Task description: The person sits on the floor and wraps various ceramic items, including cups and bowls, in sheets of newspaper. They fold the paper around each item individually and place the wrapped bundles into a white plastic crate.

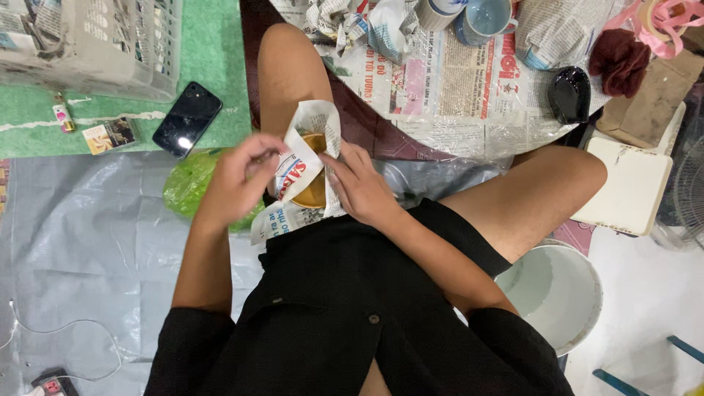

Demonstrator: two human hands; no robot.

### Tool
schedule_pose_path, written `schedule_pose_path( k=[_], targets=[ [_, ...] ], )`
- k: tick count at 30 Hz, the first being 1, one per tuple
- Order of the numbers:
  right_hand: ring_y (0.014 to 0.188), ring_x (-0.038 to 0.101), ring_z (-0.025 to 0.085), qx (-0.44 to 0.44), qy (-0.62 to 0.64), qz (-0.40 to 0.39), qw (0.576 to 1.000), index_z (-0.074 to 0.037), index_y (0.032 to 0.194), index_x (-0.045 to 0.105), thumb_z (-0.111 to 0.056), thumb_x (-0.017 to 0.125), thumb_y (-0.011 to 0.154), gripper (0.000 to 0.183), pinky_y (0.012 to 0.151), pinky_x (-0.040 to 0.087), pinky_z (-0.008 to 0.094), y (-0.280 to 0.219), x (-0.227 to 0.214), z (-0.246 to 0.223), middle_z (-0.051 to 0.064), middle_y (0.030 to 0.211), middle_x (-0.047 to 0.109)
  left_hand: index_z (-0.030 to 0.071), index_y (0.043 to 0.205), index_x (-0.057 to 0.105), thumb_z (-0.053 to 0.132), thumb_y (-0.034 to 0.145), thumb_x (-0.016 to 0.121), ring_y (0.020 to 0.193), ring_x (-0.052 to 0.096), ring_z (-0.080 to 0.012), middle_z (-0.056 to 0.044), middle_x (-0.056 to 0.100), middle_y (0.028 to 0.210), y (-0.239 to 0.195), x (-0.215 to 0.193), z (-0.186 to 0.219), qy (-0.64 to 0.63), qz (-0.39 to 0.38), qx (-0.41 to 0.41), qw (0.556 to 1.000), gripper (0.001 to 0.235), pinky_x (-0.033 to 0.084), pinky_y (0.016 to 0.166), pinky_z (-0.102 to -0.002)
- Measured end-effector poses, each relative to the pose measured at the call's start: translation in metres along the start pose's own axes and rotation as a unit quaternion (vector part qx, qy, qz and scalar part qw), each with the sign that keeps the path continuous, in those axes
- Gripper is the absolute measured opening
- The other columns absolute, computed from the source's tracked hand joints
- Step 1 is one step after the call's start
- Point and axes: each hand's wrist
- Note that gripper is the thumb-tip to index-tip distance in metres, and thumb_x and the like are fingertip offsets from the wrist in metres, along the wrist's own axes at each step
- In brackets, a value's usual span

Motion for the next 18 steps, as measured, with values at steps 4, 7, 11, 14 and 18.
schedule_pose_path(
  k=[4,7,11,14,18],
  targets=[
    [0.128,0.052,0.042,0.007,-0.023,0.007,1.000,0.001,0.142,0.056,0.004,0.065,0.086,0.057,0.106,0.050,0.046,0.004,0.001,-0.004,0.021,0.151,0.049,0.003,0.135,0.057,0.010,0.089,0.076,0.091,0.069,-0.0130,-0.013,0.075,0.114,0.019,0.006,-0.004,0.010,0.013,-0.091,0.996,0.050,0.055,0.079,-0.027],
    [0.120,0.057,0.040,0.004,-0.015,0.051,0.999,-0.002,0.138,0.060,0.009,0.069,0.080,0.060,0.101,0.053,0.044,0.008,0.002,-0.007,0.019,0.141,0.059,0.005,0.139,0.063,0.015,0.094,0.074,0.092,0.074,-0.0156,-0.013,0.076,0.111,0.020,0.016,-0.005,0.083,0.033,-0.087,0.992,0.048,0.058,0.081,-0.028],
    [0.114,0.066,0.034,0.019,0.036,0.126,0.991,-0.010,0.128,0.068,0.013,0.072,0.087,0.047,0.097,0.055,0.039,0.010,0.001,-0.004,0.011,0.118,0.070,0.002,0.148,0.053,0.012,0.092,0.075,0.112,0.066,-0.0245,-0.019,0.065,0.123,0.025,0.020,-0.014,0.118,0.025,-0.005,0.993,0.061,0.053,0.096,-0.034],
    [0.109,0.066,0.034,0.043,0.085,0.181,0.979,-0.009,0.109,0.068,0.012,0.072,0.089,0.030,0.091,0.055,0.039,0.014,0.010,0.003,0.012,0.108,0.070,-0.001,0.150,0.048,0.010,0.089,0.075,0.128,0.059,-0.0288,-0.020,0.058,0.137,0.030,0.020,-0.023,0.099,0.018,0.063,0.993,0.067,0.045,0.109,-0.038],
    [0.114,0.063,0.036,-0.014,0.092,0.223,0.970,-0.006,0.103,0.058,0.014,0.069,0.087,0.028,0.092,0.054,0.040,0.012,0.026,0.008,0.011,0.107,0.069,-0.002,0.155,0.036,0.002,0.088,0.074,0.139,0.050,-0.0280,-0.020,0.051,0.148,0.034,0.021,-0.030,-0.007,-0.021,0.086,0.996,0.077,0.039,0.114,-0.037]
  ],
)
Point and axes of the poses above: each hand's wrist, its own y-axis towards the middle knuckle, its own x-axis out of the palm, z = x × y
